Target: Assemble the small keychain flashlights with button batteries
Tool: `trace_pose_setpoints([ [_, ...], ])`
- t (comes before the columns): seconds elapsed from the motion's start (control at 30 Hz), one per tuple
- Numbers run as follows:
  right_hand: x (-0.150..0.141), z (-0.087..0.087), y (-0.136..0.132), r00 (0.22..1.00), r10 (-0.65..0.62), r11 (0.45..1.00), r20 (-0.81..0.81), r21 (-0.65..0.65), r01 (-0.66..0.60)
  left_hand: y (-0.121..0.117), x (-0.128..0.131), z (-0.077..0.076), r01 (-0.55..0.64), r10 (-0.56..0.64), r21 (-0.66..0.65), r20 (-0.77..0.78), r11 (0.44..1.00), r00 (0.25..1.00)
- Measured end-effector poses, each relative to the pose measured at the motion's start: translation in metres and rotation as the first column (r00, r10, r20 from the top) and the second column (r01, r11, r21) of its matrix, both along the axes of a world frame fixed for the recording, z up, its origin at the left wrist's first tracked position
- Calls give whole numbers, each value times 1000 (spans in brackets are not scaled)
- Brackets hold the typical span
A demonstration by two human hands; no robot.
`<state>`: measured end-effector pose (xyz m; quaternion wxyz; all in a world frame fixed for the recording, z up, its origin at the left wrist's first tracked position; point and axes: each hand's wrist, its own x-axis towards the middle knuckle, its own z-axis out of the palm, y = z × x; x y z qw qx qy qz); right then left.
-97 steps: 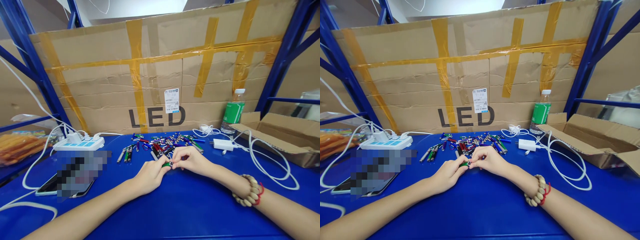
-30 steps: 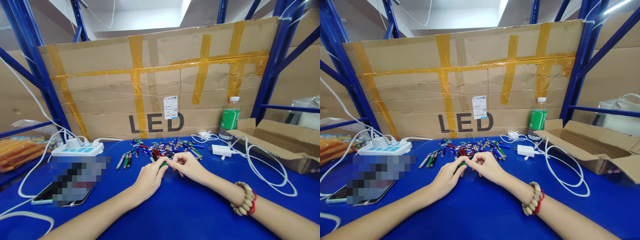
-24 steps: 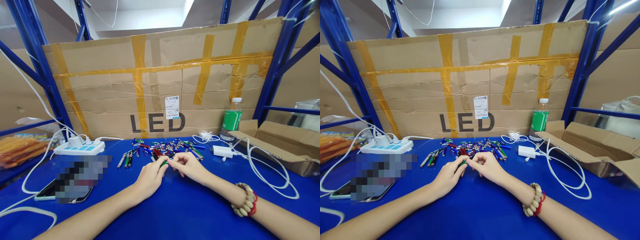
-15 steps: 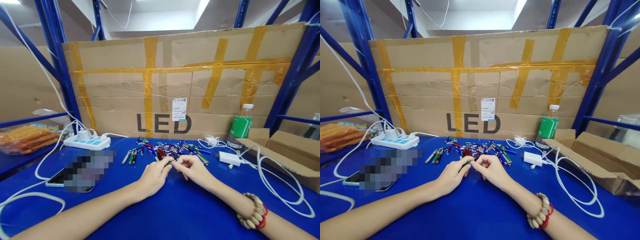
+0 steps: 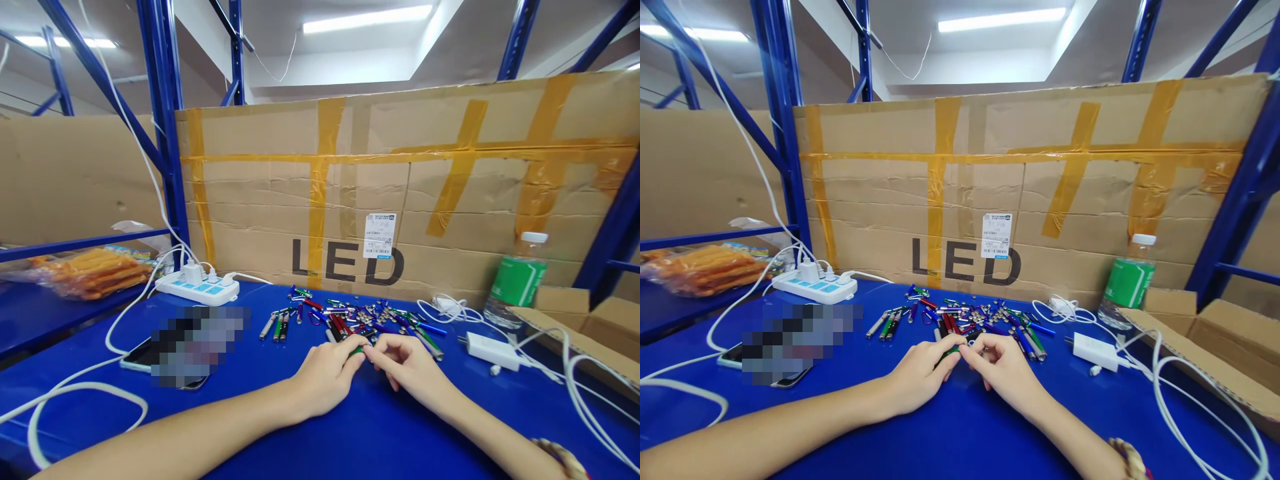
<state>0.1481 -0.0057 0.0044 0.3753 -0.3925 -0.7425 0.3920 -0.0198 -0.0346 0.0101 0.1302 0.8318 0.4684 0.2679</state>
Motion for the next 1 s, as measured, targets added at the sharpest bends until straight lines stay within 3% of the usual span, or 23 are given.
trace_pose_setpoints([
  [1.0, 1, 0, -1, 999, 40, 999, 14, 1, -40, 1, 0, -1, 55, -55, -18, 4, 998, 999],
])
